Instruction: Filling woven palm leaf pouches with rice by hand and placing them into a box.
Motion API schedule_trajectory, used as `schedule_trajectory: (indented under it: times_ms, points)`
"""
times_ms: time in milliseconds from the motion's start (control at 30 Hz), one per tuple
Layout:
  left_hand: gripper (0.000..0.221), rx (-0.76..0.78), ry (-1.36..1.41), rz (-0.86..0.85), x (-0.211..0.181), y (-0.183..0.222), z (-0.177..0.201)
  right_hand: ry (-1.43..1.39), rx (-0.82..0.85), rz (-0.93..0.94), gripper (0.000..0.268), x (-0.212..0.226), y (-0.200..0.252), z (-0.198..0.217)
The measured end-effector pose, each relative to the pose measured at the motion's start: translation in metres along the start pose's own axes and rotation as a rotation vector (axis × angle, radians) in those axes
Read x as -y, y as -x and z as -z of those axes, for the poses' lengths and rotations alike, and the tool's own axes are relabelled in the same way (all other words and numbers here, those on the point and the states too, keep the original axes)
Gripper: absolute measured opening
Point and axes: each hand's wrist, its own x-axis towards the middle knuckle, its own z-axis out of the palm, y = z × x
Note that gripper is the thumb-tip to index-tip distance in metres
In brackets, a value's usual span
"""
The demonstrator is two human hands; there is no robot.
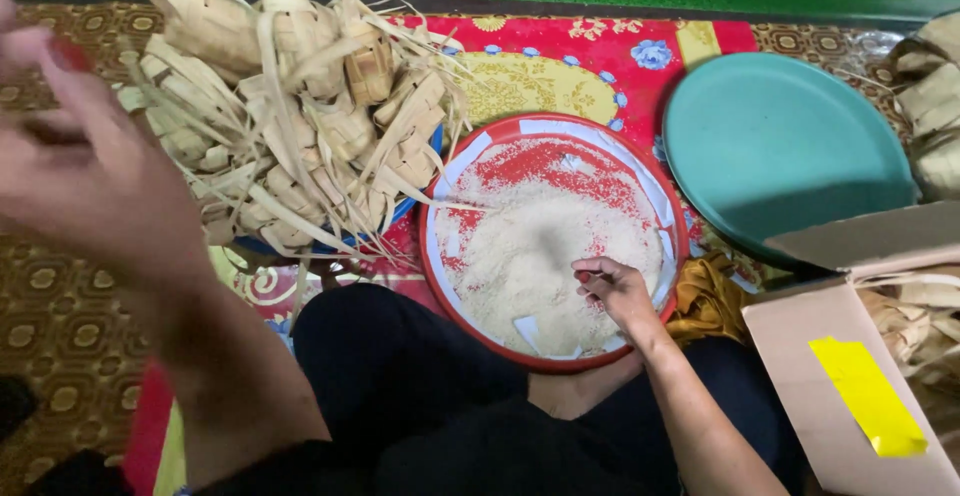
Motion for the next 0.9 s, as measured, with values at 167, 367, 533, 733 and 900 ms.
schedule_trajectory:
  times_ms: [167,367,533,733,900]
  points:
    - [0.009,0.215,0.672,0.375,-0.131,0.065,-0.059,0.164,0.076,0.239,0.028,0.009,0.014,-0.019]
    - [0.017,0.855,0.732,0.657,-0.138,0.280,-0.161,0.549,0.241,0.480,0.021,0.026,0.041,-0.005]
    - [0.027,0.818,0.899,0.768,-0.079,0.376,-0.214,0.545,-0.075,0.484,0.024,0.075,0.065,0.064]
    - [0.028,0.837,0.881,1.013,-0.071,0.366,-0.210,0.640,-0.450,0.532,0.021,0.117,0.119,0.169]
    - [0.037,0.953,0.795,1.044,-0.116,0.291,-0.169,0.573,-0.675,0.247,0.025,0.116,0.129,0.296]
